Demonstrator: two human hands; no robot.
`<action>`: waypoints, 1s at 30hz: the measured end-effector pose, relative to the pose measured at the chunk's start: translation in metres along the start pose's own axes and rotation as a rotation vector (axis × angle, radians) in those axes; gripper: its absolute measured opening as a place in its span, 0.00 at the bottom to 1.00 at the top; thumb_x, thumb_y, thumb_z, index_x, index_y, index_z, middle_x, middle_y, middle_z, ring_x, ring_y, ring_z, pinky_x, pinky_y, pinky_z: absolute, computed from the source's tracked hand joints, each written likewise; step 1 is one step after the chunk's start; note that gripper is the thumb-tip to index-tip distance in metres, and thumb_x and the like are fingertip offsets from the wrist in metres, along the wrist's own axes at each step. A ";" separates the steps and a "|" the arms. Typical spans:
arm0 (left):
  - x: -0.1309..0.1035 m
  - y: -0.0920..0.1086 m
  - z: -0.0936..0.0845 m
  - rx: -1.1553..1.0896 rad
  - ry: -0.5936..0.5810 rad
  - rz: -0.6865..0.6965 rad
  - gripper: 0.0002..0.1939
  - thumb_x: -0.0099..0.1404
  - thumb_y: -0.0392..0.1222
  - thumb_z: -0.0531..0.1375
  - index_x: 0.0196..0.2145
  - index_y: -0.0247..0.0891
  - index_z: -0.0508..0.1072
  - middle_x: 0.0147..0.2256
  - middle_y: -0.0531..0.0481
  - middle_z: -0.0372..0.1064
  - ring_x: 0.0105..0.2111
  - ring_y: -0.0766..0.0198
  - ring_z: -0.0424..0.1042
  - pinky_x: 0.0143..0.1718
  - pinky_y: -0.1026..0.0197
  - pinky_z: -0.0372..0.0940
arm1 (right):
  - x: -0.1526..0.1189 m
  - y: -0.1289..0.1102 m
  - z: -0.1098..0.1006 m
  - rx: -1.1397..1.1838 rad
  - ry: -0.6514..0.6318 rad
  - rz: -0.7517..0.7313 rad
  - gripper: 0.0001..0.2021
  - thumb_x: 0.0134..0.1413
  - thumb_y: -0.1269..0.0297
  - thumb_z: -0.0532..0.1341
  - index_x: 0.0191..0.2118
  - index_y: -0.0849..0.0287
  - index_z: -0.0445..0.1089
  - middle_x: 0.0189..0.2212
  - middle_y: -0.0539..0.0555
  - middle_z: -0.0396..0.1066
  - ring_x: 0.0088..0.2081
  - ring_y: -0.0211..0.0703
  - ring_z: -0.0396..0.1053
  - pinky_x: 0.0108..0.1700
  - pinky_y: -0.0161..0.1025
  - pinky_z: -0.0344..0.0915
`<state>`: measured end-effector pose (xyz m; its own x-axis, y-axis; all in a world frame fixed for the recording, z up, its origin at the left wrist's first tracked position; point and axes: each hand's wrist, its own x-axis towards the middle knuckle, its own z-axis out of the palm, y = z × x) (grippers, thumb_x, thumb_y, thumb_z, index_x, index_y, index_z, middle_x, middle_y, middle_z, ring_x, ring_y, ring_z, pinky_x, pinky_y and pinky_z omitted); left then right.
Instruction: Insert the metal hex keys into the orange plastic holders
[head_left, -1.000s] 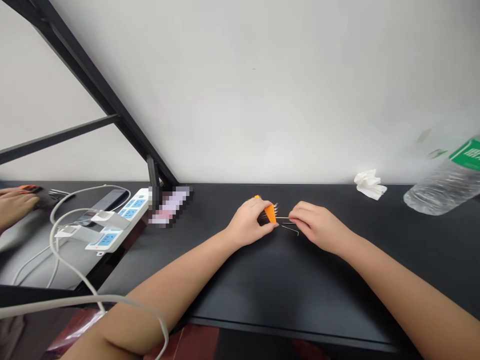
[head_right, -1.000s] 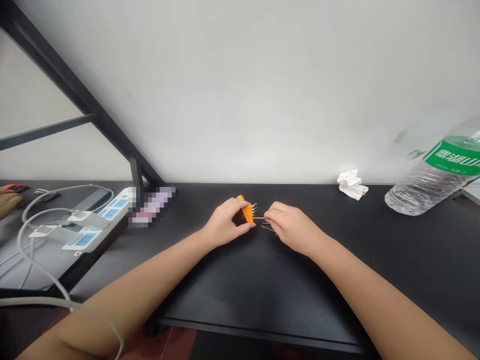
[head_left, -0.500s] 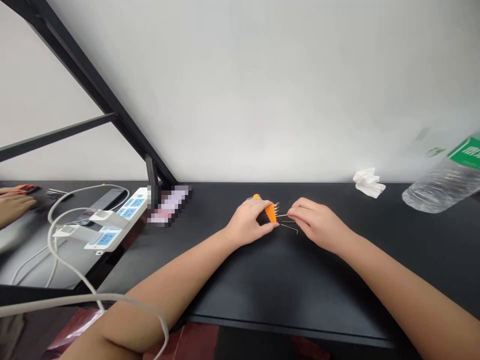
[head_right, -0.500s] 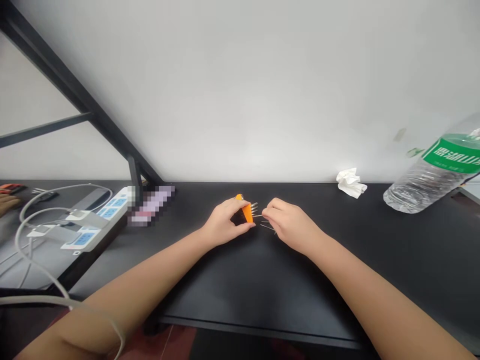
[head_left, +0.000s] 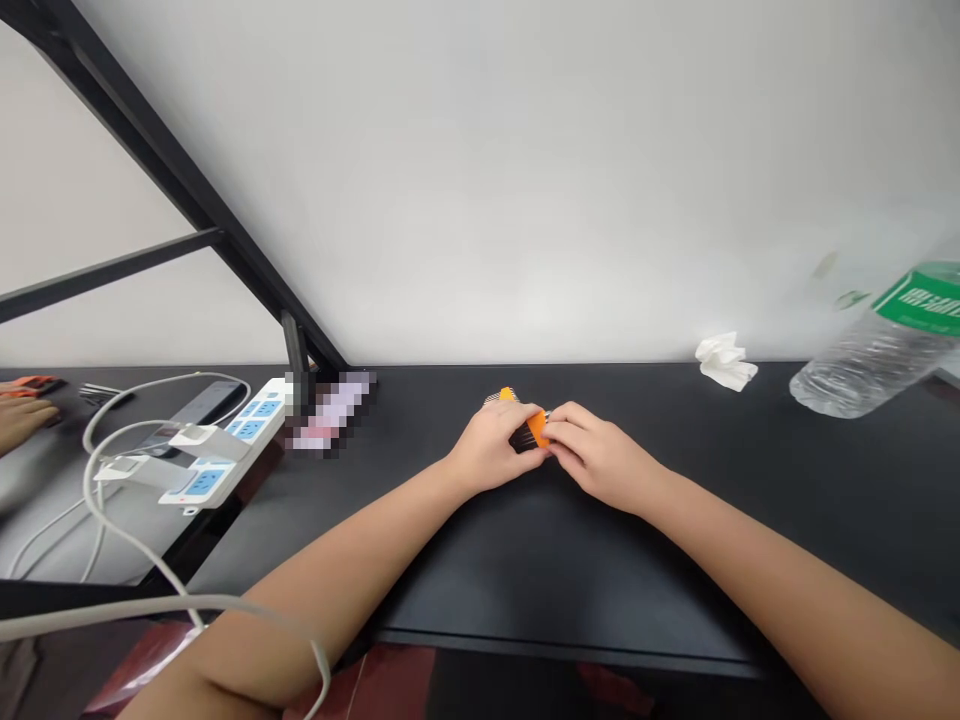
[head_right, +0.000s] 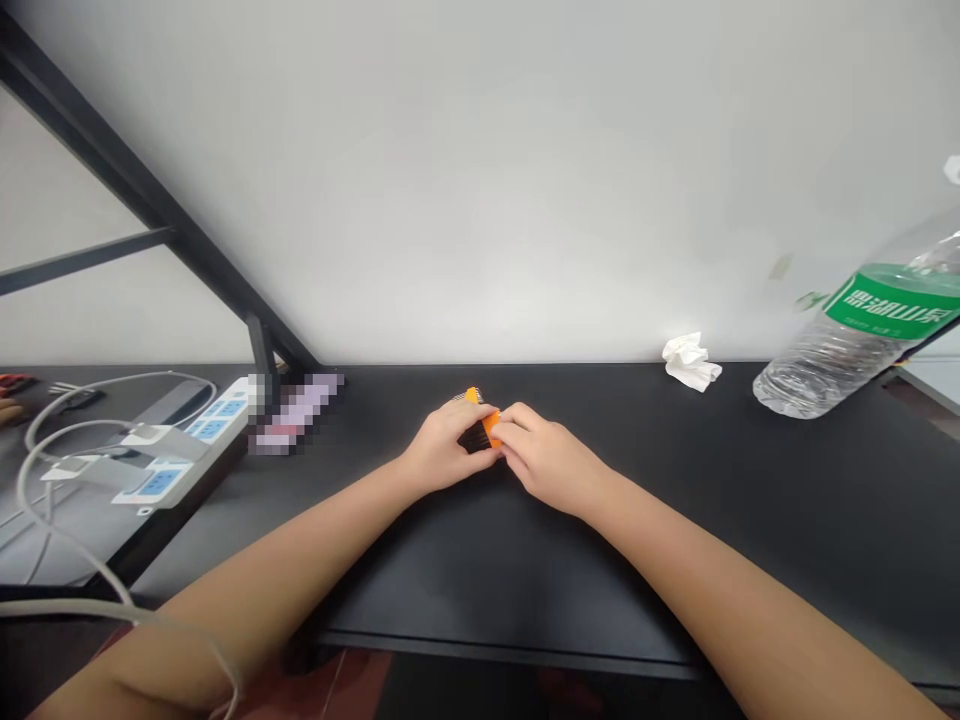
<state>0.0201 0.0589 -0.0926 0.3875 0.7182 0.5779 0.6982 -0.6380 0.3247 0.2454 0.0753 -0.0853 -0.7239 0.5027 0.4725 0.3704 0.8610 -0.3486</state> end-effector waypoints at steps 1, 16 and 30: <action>0.000 0.000 -0.001 -0.002 0.009 -0.015 0.20 0.61 0.49 0.68 0.49 0.42 0.73 0.41 0.48 0.78 0.41 0.56 0.77 0.51 0.50 0.70 | 0.001 0.000 0.002 0.032 0.013 0.022 0.09 0.68 0.71 0.53 0.46 0.56 0.68 0.47 0.57 0.69 0.38 0.40 0.69 0.39 0.38 0.67; -0.001 -0.006 -0.001 -0.023 0.014 -0.124 0.23 0.59 0.52 0.70 0.49 0.41 0.74 0.44 0.47 0.78 0.43 0.55 0.77 0.49 0.51 0.72 | -0.005 0.047 -0.025 -0.138 -0.140 0.266 0.04 0.61 0.65 0.60 0.37 0.56 0.72 0.38 0.53 0.70 0.33 0.40 0.69 0.37 0.39 0.65; 0.000 -0.005 0.000 -0.229 -0.006 -0.285 0.22 0.57 0.49 0.71 0.46 0.39 0.76 0.40 0.49 0.78 0.36 0.60 0.77 0.42 0.56 0.73 | -0.001 0.036 -0.019 -0.235 -0.318 0.520 0.06 0.48 0.73 0.61 0.25 0.57 0.65 0.33 0.53 0.70 0.27 0.40 0.65 0.26 0.37 0.55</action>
<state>0.0162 0.0624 -0.0939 0.2011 0.8773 0.4359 0.6260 -0.4574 0.6316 0.2706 0.1067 -0.0831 -0.5395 0.8418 0.0147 0.8099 0.5237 -0.2641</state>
